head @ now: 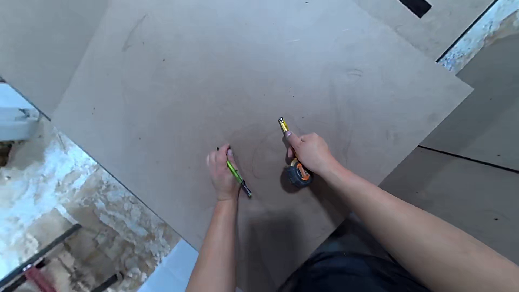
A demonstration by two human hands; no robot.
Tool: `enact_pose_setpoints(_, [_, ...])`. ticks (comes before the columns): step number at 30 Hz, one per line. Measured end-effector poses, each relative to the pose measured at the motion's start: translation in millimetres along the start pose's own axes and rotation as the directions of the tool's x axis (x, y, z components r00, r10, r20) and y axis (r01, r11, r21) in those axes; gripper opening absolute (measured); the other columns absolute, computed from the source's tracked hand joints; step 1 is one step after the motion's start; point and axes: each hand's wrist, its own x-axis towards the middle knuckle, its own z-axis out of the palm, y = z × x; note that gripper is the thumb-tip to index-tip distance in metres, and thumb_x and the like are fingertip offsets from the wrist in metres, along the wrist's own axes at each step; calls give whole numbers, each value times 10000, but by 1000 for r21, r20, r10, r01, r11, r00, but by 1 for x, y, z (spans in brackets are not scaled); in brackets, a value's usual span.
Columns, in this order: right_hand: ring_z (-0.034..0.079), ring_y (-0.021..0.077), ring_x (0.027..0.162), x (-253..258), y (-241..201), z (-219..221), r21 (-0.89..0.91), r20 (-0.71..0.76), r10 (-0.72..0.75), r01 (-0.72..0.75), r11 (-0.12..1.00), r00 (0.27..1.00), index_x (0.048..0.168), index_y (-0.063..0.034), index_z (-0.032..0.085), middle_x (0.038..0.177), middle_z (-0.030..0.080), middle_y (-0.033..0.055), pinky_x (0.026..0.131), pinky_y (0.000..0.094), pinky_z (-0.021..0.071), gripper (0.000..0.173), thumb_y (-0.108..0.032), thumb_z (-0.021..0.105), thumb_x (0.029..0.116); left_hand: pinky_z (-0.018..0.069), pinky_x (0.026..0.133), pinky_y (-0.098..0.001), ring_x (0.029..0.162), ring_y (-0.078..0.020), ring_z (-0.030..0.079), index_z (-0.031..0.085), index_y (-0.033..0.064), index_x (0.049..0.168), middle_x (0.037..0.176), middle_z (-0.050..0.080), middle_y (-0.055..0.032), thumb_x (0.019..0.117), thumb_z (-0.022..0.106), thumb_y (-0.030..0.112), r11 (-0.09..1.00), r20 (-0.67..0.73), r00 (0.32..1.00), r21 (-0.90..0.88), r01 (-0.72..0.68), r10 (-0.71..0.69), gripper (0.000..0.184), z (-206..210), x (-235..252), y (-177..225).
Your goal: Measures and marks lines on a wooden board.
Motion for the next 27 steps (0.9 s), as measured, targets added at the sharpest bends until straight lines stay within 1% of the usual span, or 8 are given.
enact_pose_setpoints(4, [643,215,650,6,0,5,-11,-4,39,-39,999,999,681,-189,706,673,671,24,589,510,486,695,-635,336,1064,512,915,-461,999,-314,632,706,50,1205,1012,677,-153,1094,492,284,999,-29,999,35,-11,12,335,5,-5,-7])
enact_pose_setpoints(8, [658,224,677,6,-12,4,-41,-58,89,-91,995,994,668,-179,696,703,695,26,611,523,488,674,-622,372,1060,524,921,-461,1035,-291,640,690,81,1255,1073,678,-130,1092,487,313,1000,12,1000,13,-26,25,349,-1,-1,-3])
enact_pose_setpoints(11, [677,280,783,3,-20,6,-116,-121,110,-124,985,987,726,-153,706,791,704,82,675,565,502,637,-596,394,1060,519,926,-456,1036,-291,639,698,68,1218,1069,681,-135,1087,497,308,997,9,998,-63,-55,56,339,1,-1,-10])
enact_pose_setpoints(15, [678,358,901,-3,-24,18,-131,-248,104,-139,982,963,801,-100,723,903,702,167,744,621,501,619,-587,431,1049,517,951,-369,1056,-201,648,720,97,1195,1076,705,-77,1062,531,260,973,17,996,-217,-83,89,283,0,4,-20])
enact_pose_setpoints(18, [672,367,980,-4,-28,24,-86,-286,128,-159,984,950,884,-63,728,996,702,192,800,633,499,597,-591,488,1027,524,967,-339,1074,-151,656,694,111,1274,1134,714,-62,1065,520,229,939,90,985,-325,-113,150,297,-8,3,-34])
enact_pose_setpoints(21, [676,350,956,-5,-26,27,-38,-310,142,-161,986,940,848,-81,727,968,706,171,774,616,506,573,-580,503,1019,551,930,-332,1040,-119,668,666,118,1330,1157,711,-58,1065,508,256,903,166,966,-414,-116,200,338,-23,6,-41])
enact_pose_setpoints(24, [682,370,954,-1,-28,24,-10,-300,148,-158,987,942,829,-79,724,961,709,180,757,634,514,574,-575,500,1010,573,939,-363,1065,-113,680,634,140,1374,1222,702,-51,1084,496,289,904,314,925,-424,-63,212,354,-39,20,-41])
enact_pose_setpoints(27, [676,366,978,1,-23,19,-31,-243,140,-152,988,960,859,-80,729,986,703,178,772,627,510,579,-574,478,1028,579,872,-379,968,-135,686,670,99,1296,1124,715,-67,1074,511,261,917,381,866,-352,-188,324,317,-27,53,-29])
